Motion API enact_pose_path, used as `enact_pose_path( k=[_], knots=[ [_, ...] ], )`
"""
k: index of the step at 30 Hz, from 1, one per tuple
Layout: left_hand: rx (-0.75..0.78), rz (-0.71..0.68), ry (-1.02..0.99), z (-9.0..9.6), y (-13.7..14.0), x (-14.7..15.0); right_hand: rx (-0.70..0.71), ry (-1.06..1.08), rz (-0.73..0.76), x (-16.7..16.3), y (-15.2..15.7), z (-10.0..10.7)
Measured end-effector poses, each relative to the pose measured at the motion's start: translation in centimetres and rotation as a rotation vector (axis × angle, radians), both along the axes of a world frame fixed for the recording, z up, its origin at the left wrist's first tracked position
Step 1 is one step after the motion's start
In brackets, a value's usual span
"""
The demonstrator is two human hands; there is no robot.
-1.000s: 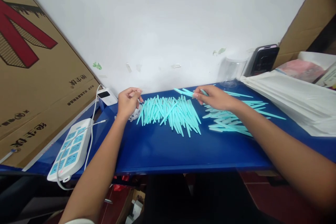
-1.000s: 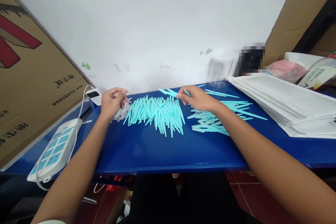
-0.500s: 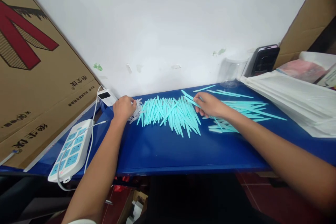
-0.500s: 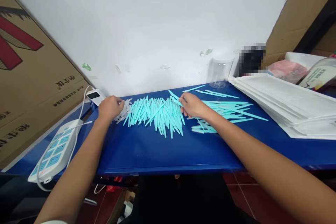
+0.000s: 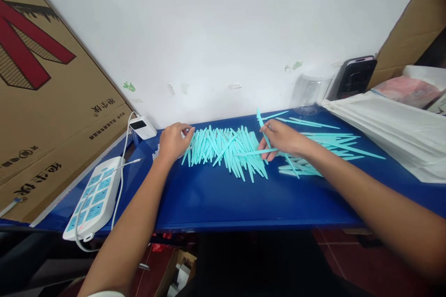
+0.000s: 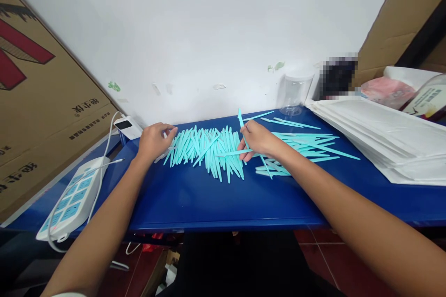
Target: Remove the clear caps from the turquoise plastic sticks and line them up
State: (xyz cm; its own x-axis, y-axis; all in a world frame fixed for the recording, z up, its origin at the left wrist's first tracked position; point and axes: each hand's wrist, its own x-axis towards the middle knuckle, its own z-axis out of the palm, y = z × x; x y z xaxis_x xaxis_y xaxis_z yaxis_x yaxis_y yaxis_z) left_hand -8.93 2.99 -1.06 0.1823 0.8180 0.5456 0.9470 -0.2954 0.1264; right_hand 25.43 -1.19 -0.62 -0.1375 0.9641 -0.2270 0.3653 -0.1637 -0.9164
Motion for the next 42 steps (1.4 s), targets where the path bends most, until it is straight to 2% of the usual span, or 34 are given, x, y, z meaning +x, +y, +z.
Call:
enact_pose_path(
  k=[4, 8, 10, 14, 18, 26, 32, 34, 36, 39, 42],
  knots=[
    [0.154, -0.361, -0.187, -0.4, -1.9, 4.0, 0.053, -0.025, -0.032, 0.0, 0.3, -0.4],
    [0.266, -0.527, -0.238, -1.2, -3.7, 7.3, 0.057, 0.033, -0.151, -0.4, 0.1, 0.0],
    [0.218, -0.577, -0.241, -1.6, -4.2, 8.0, 0.056, 0.121, -0.187, -0.7, -0.1, 0.4],
    [-0.031, -0.640, -0.171, -2.2, -4.7, 8.7, 0.004, 0.248, -0.162, -1.5, -0.9, 1.0],
    [-0.238, -0.626, -0.010, -2.5, -4.9, 9.1, -0.044, 0.201, -0.110, -1.9, -1.5, 1.2],
    [-0.275, -0.508, -0.004, -2.9, -4.1, 8.5, -0.147, 0.158, 0.126, -1.7, -2.2, 1.3],
    [-0.215, -0.520, -0.021, -2.8, -4.1, 8.5, -0.032, -0.058, 0.209, -1.0, -1.3, 0.1],
    [-0.190, -0.465, -0.001, -2.7, -4.1, 8.4, -0.022, -0.118, 0.243, -0.7, -1.0, -0.2],
    [-0.177, -0.351, 0.045, -2.6, -3.9, 8.1, -0.006, -0.187, 0.285, -0.5, -0.9, -0.3],
    [-0.199, -0.219, 0.111, -2.5, -3.5, 7.5, 0.091, -0.327, 0.288, -0.4, -0.8, -0.1],
    [-0.234, -0.252, 0.099, -2.5, -3.2, 7.1, 0.198, -0.451, 0.213, -0.2, -0.5, -0.1]
  ],
)
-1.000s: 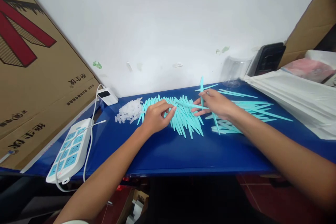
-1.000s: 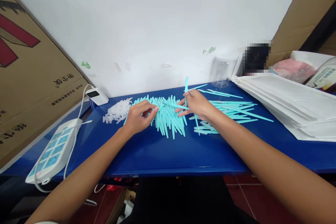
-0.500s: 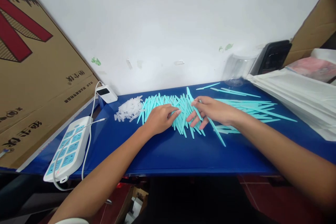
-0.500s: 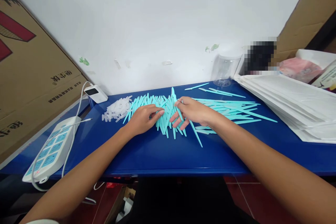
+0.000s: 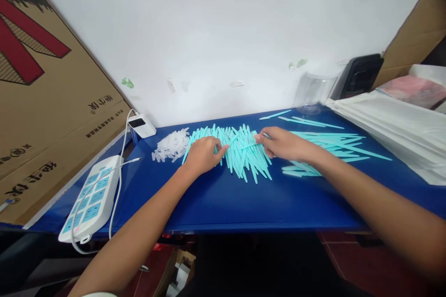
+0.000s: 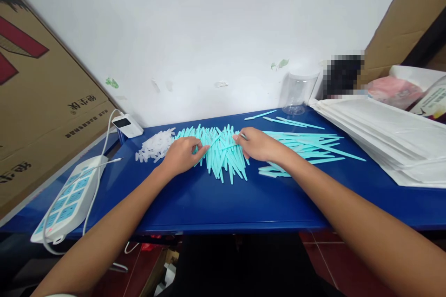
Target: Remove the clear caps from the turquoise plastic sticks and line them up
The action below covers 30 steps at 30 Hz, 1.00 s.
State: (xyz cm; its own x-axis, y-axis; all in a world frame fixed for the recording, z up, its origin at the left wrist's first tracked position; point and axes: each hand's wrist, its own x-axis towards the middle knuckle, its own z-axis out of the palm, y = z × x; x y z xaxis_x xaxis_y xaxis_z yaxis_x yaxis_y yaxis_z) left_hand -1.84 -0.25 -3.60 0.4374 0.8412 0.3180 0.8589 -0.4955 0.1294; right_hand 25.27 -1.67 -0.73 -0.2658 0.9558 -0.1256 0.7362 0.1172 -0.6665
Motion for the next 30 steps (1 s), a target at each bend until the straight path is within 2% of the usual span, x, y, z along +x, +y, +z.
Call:
enact_pose_path(
  k=[5, 9, 14, 18, 22, 26, 30],
  knots=[
    [-0.026, -0.137, -0.090, 0.1, -0.2, 0.4, 0.075, -0.010, -0.082, 0.7, 1.1, -0.4],
    [0.005, -0.155, -0.153, 0.3, -0.4, 0.6, 0.087, -0.001, -0.041, 1.4, 1.7, -0.4],
    [0.009, -0.179, -0.205, 0.4, -0.4, 0.5, 0.201, -0.351, -0.032, 2.1, 2.1, -0.6],
    [0.005, -0.281, -0.195, 0.0, -0.6, 0.8, 0.210, -0.483, -0.027, 2.2, 2.2, -1.1],
    [0.103, -0.346, -0.117, -0.1, -1.1, 1.3, 0.215, -0.432, 0.000, 2.1, 2.3, -1.4],
    [0.036, -0.422, -0.119, 0.2, -1.6, 1.6, 0.242, -0.311, 0.061, 1.8, 2.2, -1.6],
    [-0.011, -0.449, -0.173, 0.2, -1.6, 1.5, 0.216, -0.304, 0.074, 1.7, 2.1, -1.7]
  ],
)
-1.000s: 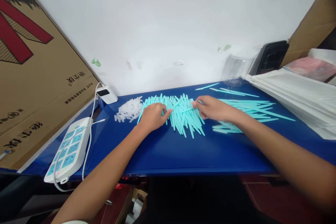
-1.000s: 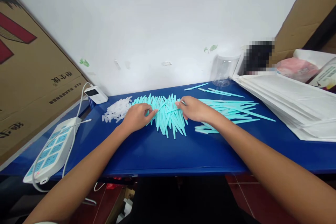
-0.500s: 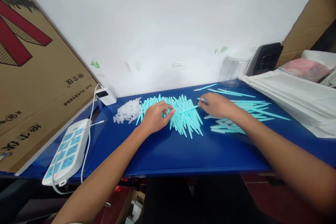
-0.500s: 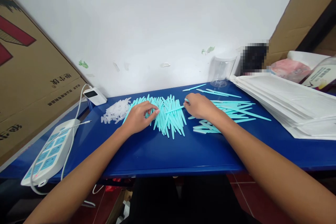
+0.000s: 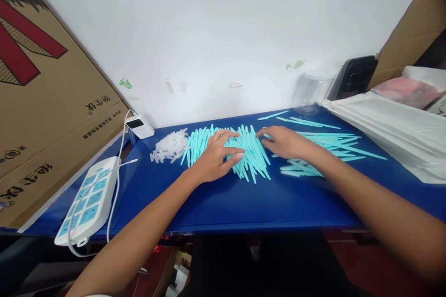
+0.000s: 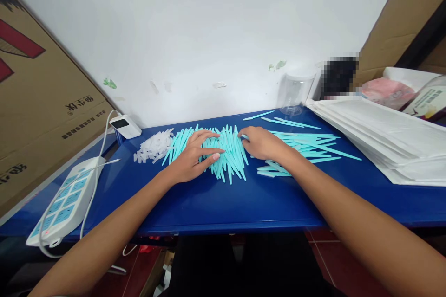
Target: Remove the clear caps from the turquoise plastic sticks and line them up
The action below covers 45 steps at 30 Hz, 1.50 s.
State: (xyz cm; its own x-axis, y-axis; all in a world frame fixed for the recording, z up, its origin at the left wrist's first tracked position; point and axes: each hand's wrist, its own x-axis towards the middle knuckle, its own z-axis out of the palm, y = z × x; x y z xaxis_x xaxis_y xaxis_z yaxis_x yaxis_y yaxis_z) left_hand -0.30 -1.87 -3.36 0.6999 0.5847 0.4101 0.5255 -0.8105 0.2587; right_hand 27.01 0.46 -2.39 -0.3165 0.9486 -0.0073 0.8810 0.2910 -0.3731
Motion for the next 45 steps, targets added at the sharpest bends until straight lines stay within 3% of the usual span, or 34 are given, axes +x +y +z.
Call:
enact_pose_path(
  k=[6, 12, 19, 27, 33, 41, 45],
  knots=[
    [0.033, 0.060, -0.069, -0.3, 0.8, -0.4, -0.019, 0.041, -0.084, 0.0, 0.0, 0.3],
    [0.108, 0.107, -0.275, 0.2, 0.8, -0.2, -0.179, 0.427, 0.142, -1.1, -1.9, 2.1],
    [0.117, 0.088, -0.309, 0.7, 0.2, 0.2, 0.060, 0.313, 0.322, -1.9, -2.8, 2.2],
    [0.139, -0.015, -0.338, 0.2, 0.2, 0.6, 0.047, 0.306, 0.426, -2.3, -3.2, 1.7],
    [0.194, 0.095, -0.378, 0.7, 0.3, 0.2, 0.088, 0.169, 0.296, -1.8, -2.7, 1.5],
    [0.441, 0.495, -0.304, 1.8, 2.4, -3.3, -0.030, 0.301, -0.111, -0.8, -1.1, 1.9],
    [0.431, 0.709, -0.158, 2.1, 3.6, -5.1, -0.105, 0.307, -0.152, -0.8, -0.4, 1.4]
  ],
)
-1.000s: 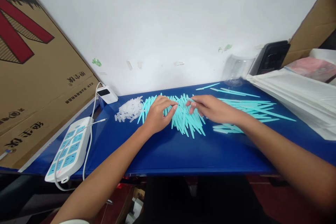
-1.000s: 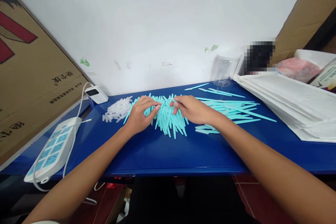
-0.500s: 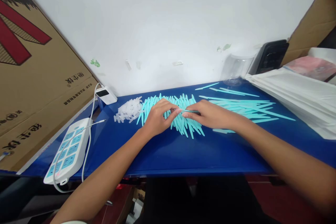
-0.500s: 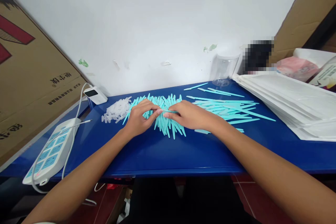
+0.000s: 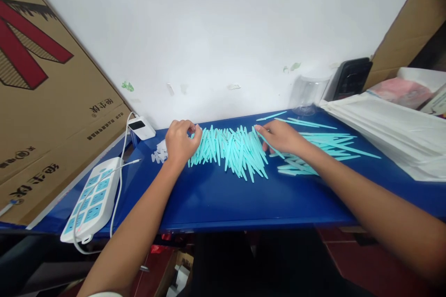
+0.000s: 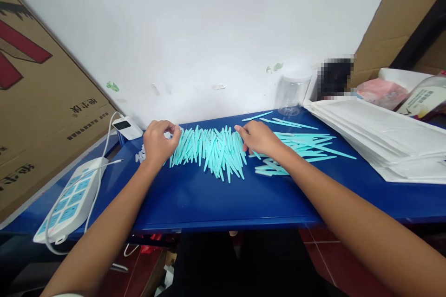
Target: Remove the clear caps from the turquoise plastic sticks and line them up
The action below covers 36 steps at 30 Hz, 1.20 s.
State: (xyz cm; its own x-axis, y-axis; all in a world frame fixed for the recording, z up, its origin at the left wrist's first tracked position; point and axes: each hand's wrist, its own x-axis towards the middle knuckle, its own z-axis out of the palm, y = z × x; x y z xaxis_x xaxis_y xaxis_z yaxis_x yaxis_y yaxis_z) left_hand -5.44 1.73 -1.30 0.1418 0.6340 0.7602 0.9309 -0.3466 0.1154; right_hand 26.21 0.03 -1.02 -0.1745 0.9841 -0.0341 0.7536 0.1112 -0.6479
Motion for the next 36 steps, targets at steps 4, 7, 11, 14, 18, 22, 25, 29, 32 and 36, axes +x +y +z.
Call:
enact_pose_path(
  k=[4, 7, 11, 14, 18, 22, 25, 29, 32, 36],
  knots=[
    [-0.110, 0.220, 0.107, 0.2, 1.2, -2.3, -0.014, 0.139, -0.072, 1.0, 0.5, 0.6],
    [-0.173, 0.326, 0.176, 0.4, 1.9, -4.0, 0.124, -0.022, -0.095, 3.1, 1.1, 1.5],
    [-0.260, 0.427, 0.233, 0.5, 2.4, -5.5, 0.169, -0.299, 0.139, 6.7, 2.1, 2.0],
    [-0.328, 0.501, 0.253, 0.4, 2.5, -6.0, 0.066, -0.422, 0.218, 8.7, 2.5, 1.7],
    [-0.419, 0.587, 0.253, 0.4, 2.7, -6.7, -0.080, -0.463, 0.192, 9.8, 2.5, 1.5],
    [-0.447, 0.636, 0.219, 0.8, 2.9, -8.0, -0.149, -0.452, 0.171, 10.1, 2.7, 1.3],
    [-0.464, 0.643, 0.171, 1.2, 3.0, -9.0, -0.117, -0.410, 0.143, 10.3, 2.9, 0.9],
    [-0.491, 0.635, 0.134, 1.4, 3.2, -9.7, -0.098, -0.384, 0.108, 10.4, 2.7, 0.9],
    [-0.471, 0.607, 0.118, 1.2, 3.3, -9.7, -0.119, -0.370, 0.078, 10.4, 2.6, 1.0],
    [-0.426, 0.563, 0.107, 0.8, 3.2, -9.0, -0.107, -0.339, 0.064, 10.3, 2.9, 0.8]
  ],
)
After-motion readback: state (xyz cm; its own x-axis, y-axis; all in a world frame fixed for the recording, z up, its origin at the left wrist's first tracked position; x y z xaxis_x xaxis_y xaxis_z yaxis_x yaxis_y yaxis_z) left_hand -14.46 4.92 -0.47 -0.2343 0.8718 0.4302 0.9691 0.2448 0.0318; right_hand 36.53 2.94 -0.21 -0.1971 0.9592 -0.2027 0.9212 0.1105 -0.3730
